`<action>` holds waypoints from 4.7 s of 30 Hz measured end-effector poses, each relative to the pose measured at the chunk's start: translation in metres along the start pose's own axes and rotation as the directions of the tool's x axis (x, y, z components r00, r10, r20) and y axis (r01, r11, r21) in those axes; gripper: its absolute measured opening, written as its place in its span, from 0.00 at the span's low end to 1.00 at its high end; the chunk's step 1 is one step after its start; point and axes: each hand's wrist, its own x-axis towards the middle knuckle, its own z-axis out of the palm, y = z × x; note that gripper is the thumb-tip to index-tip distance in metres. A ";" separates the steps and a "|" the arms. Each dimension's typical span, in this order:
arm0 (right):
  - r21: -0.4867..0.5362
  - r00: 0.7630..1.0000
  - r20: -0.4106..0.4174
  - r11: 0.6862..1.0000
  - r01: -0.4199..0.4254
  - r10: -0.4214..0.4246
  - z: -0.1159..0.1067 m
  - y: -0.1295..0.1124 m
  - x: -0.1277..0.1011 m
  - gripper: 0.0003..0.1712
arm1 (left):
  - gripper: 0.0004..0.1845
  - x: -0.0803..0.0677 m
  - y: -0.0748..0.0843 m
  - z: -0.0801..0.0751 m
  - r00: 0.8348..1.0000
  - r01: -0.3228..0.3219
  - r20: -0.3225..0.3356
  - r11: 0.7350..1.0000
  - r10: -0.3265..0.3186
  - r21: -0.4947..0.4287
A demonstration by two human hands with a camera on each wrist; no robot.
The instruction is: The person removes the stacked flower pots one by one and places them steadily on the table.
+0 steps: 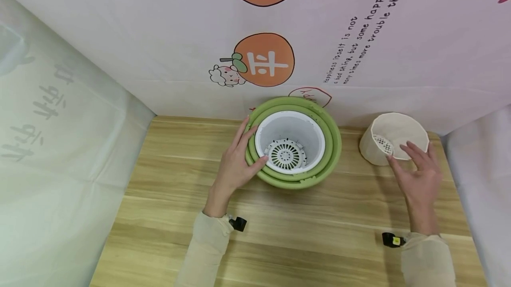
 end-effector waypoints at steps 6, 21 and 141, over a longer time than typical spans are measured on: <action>-0.030 1.000 0.017 0.999 -0.025 0.026 0.001 0.000 0.000 0.28 | 0.44 -0.003 0.000 0.001 1.000 0.023 -0.015 1.000 -0.023 -0.003; -0.077 0.992 -0.035 0.990 0.118 -0.121 0.010 -0.013 -0.001 0.44 | 0.43 -0.002 -0.002 -0.001 0.999 0.000 -0.034 1.000 0.000 -0.007; 0.290 0.771 0.288 0.819 0.496 -0.569 0.046 -0.155 0.024 0.33 | 0.40 -0.003 -0.011 0.003 0.994 -0.039 -0.108 0.997 0.031 -0.072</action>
